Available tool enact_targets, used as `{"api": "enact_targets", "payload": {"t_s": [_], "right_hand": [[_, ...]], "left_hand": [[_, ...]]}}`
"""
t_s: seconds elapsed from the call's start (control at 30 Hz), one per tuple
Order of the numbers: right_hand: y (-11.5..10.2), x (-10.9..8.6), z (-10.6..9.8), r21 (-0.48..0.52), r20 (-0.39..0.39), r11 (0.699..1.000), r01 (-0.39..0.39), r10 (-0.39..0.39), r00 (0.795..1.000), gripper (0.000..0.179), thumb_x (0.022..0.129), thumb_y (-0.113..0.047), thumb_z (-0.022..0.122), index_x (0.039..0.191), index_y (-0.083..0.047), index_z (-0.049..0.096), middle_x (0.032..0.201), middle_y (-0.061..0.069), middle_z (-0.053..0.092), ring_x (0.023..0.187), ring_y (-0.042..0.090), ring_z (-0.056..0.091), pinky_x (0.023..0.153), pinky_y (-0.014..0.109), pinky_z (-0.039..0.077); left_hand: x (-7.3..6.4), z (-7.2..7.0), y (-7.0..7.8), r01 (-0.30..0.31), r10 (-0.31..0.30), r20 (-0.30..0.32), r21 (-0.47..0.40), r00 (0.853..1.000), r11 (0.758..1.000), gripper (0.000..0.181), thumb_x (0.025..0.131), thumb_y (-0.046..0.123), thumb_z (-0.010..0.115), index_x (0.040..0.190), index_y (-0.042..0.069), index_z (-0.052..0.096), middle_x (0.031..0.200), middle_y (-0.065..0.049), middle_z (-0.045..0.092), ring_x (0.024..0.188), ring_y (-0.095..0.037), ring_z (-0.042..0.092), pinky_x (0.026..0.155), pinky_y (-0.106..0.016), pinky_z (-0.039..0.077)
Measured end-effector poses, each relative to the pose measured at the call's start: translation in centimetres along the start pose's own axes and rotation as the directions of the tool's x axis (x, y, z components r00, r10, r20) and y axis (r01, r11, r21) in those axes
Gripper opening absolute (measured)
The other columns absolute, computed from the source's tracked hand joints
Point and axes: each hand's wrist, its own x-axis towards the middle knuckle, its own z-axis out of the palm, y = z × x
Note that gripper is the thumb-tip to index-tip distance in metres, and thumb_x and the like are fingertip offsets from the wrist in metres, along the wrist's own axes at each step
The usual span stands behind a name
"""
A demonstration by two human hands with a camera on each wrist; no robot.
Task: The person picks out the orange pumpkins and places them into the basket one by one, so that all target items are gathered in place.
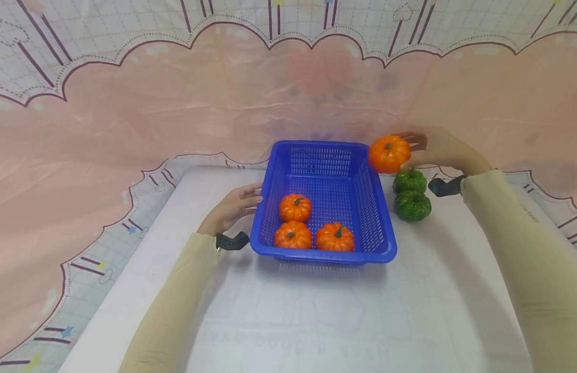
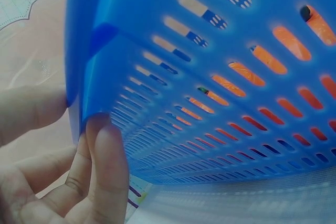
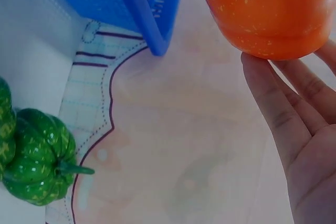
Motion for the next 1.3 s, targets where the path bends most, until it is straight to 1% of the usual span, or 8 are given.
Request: {"api": "enact_targets", "payload": {"t_s": [0.17, 0.3, 0.5, 0.63, 0.8, 0.97, 1.13, 1.3], "right_hand": [[-0.5, 0.8, 0.3, -0.005, 0.019, 1.0, 0.005, -0.005, 1.0, 0.069, 0.078, -0.019, 0.075, 0.139, -0.015, 0.043, 0.139, 0.009, 0.048, 0.128, 0.033, 0.043, 0.101, 0.06, 0.04], [-0.8, 1.4, 0.4, -0.017, 0.035, 1.0, 0.02, -0.02, 0.999, 0.068, 0.079, -0.018, 0.075, 0.139, -0.013, 0.044, 0.139, 0.009, 0.049, 0.128, 0.031, 0.044, 0.103, 0.057, 0.039], [-0.9, 2.6, 0.7, -0.026, 0.063, 1.0, 0.002, 0.0, 0.998, 0.068, 0.079, -0.021, 0.075, 0.139, -0.011, 0.044, 0.138, 0.01, 0.05, 0.128, 0.031, 0.045, 0.105, 0.053, 0.039], [-1.2, 3.3, 1.0, -0.018, 0.077, 1.0, 0.001, 0.001, 0.997, 0.066, 0.079, -0.02, 0.075, 0.138, -0.01, 0.046, 0.136, 0.011, 0.052, 0.127, 0.031, 0.047, 0.105, 0.051, 0.04], [-1.4, 3.9, 1.4, -0.031, 0.099, 0.999, -0.011, 0.014, 0.995, 0.068, 0.078, -0.023, 0.076, 0.138, -0.01, 0.045, 0.138, 0.011, 0.05, 0.128, 0.033, 0.046, 0.106, 0.051, 0.039], [-1.6, 4.6, 1.7, -0.015, 0.13, 0.999, -0.035, 0.037, 0.991, 0.069, 0.079, -0.02, 0.075, 0.139, -0.007, 0.043, 0.139, 0.015, 0.048, 0.129, 0.036, 0.044, 0.105, 0.051, 0.039], [-1.7, 5.3, 2.1, 0.0, 0.16, 1.0, -0.026, 0.026, 0.987, 0.07, 0.078, -0.018, 0.076, 0.139, -0.005, 0.042, 0.14, 0.015, 0.047, 0.131, 0.036, 0.042, 0.107, 0.052, 0.037], [-1.7, 6.2, 2.6, 0.003, 0.167, 1.0, -0.019, 0.019, 0.986, 0.072, 0.077, -0.018, 0.077, 0.139, -0.006, 0.042, 0.141, 0.015, 0.046, 0.131, 0.036, 0.041, 0.108, 0.052, 0.036]], "left_hand": [[0.0, 0.0, 0.0, 0.001, 0.0, -0.001, 0.005, 1.0, 1.0, 0.057, 0.096, 0.014, 0.05, 0.148, 0.006, 0.027, 0.149, -0.02, 0.036, 0.132, -0.038, 0.039, 0.112, -0.05, 0.032], [0.0, -0.1, 0.0, 0.002, -0.002, -0.002, 0.005, 1.0, 1.0, 0.057, 0.097, 0.013, 0.049, 0.148, 0.005, 0.026, 0.148, -0.02, 0.036, 0.133, -0.038, 0.039, 0.112, -0.05, 0.032], [0.0, -0.1, 0.0, 0.004, -0.004, -0.001, 0.005, 1.0, 1.0, 0.057, 0.097, 0.014, 0.05, 0.148, 0.005, 0.026, 0.148, -0.02, 0.036, 0.133, -0.038, 0.039, 0.112, -0.05, 0.032], [0.0, -0.1, -0.1, 0.004, -0.004, 0.002, -0.001, 1.0, 1.0, 0.057, 0.097, 0.013, 0.05, 0.148, 0.005, 0.026, 0.148, -0.02, 0.036, 0.132, -0.037, 0.04, 0.112, -0.05, 0.032], [0.0, -0.1, -0.2, -0.001, 0.001, 0.004, 0.003, 1.0, 1.0, 0.057, 0.097, 0.013, 0.05, 0.148, 0.005, 0.026, 0.147, -0.021, 0.037, 0.132, -0.038, 0.04, 0.112, -0.05, 0.032], [0.0, -0.1, -0.1, -0.001, 0.001, 0.007, 0.011, 1.0, 1.0, 0.057, 0.096, 0.014, 0.05, 0.148, 0.005, 0.026, 0.147, -0.021, 0.037, 0.132, -0.038, 0.04, 0.112, -0.051, 0.032], [0.0, -0.1, -0.1, 0.007, -0.007, 0.002, 0.014, 1.0, 1.0, 0.057, 0.097, 0.015, 0.05, 0.148, 0.006, 0.027, 0.148, -0.02, 0.037, 0.132, -0.038, 0.04, 0.112, -0.051, 0.032], [0.0, -0.2, -0.1, 0.008, -0.008, 0.001, 0.011, 1.0, 1.0, 0.057, 0.097, 0.015, 0.05, 0.148, 0.006, 0.026, 0.148, -0.02, 0.037, 0.132, -0.037, 0.04, 0.111, -0.05, 0.033]]}}
